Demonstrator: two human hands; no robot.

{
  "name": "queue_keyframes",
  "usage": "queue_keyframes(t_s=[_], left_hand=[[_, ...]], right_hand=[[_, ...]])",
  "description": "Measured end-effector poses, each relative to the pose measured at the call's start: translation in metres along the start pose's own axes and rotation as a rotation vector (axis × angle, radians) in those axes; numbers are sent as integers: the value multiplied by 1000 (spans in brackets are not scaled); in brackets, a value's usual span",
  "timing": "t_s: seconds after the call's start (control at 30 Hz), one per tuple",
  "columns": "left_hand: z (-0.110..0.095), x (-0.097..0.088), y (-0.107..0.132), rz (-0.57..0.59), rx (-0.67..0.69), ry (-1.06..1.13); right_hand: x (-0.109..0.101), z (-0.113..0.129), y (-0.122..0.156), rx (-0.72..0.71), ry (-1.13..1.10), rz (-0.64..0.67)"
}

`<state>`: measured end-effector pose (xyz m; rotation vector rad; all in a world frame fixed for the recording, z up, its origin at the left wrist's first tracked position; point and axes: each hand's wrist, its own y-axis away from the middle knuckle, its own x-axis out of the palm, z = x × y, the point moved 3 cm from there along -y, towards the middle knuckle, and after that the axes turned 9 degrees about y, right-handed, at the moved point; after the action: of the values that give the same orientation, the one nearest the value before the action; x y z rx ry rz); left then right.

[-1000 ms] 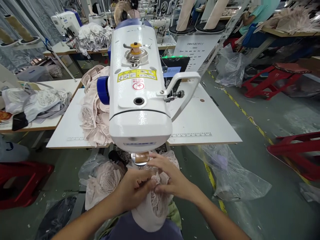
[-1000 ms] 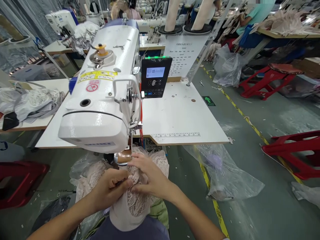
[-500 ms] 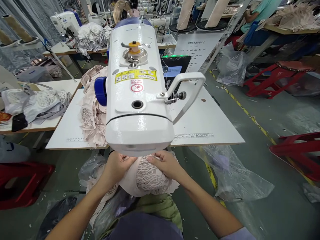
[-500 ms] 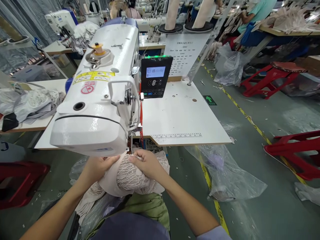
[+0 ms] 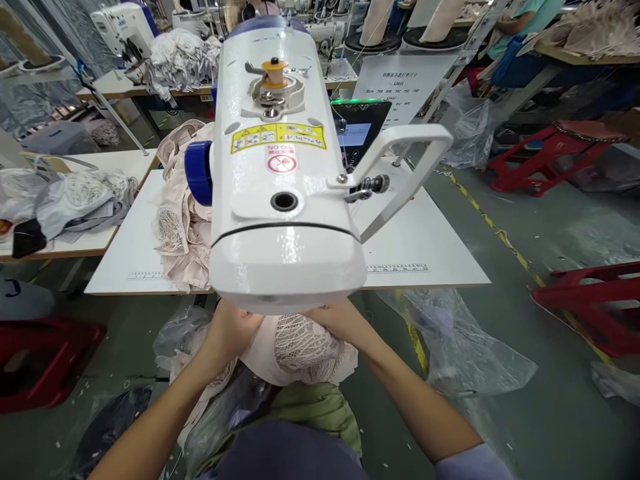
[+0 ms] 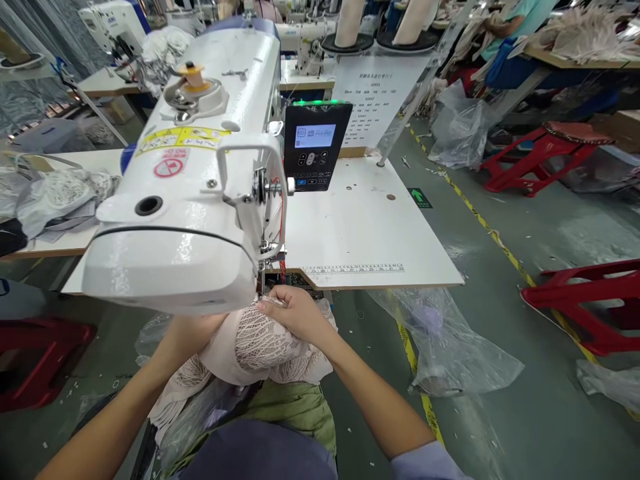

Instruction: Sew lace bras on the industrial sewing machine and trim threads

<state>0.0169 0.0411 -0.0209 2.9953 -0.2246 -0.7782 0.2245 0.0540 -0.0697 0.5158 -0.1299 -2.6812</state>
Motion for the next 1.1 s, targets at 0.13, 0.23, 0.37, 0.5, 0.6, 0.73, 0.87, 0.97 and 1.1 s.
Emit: queue_keyframes(t_s=[0.13,0.23,0.37,0.5,0.6,0.73,0.87,0.97,1.1], left_hand=[[4,-3,1,0,-19,-37],[7,-8,2,-4,-24,-71],[11,-14,1,-17,-12,-98],[12,-16,1,-21,-23,-116],[11,-14,4,-26,-35,-135],[9,-10,9,-30,-58,-147],[13,-11,13,-12,-53,-140],[14,-16,20,-45,37,-187],[-11,-11,49,-225,395,-292]], right_hand=[[10,-24,4,99,-152,34],[29,-50,15,124,-344,152],[53,-77,36,28,-465,470],[54,-97,53,152,-465,559],[47,-105,59,236,-462,520],[38,-105,64,300,-496,454],[31,-101,73,296,-575,381],[20,-93,81,241,-632,294],[-3,-64,91,101,-610,228]])
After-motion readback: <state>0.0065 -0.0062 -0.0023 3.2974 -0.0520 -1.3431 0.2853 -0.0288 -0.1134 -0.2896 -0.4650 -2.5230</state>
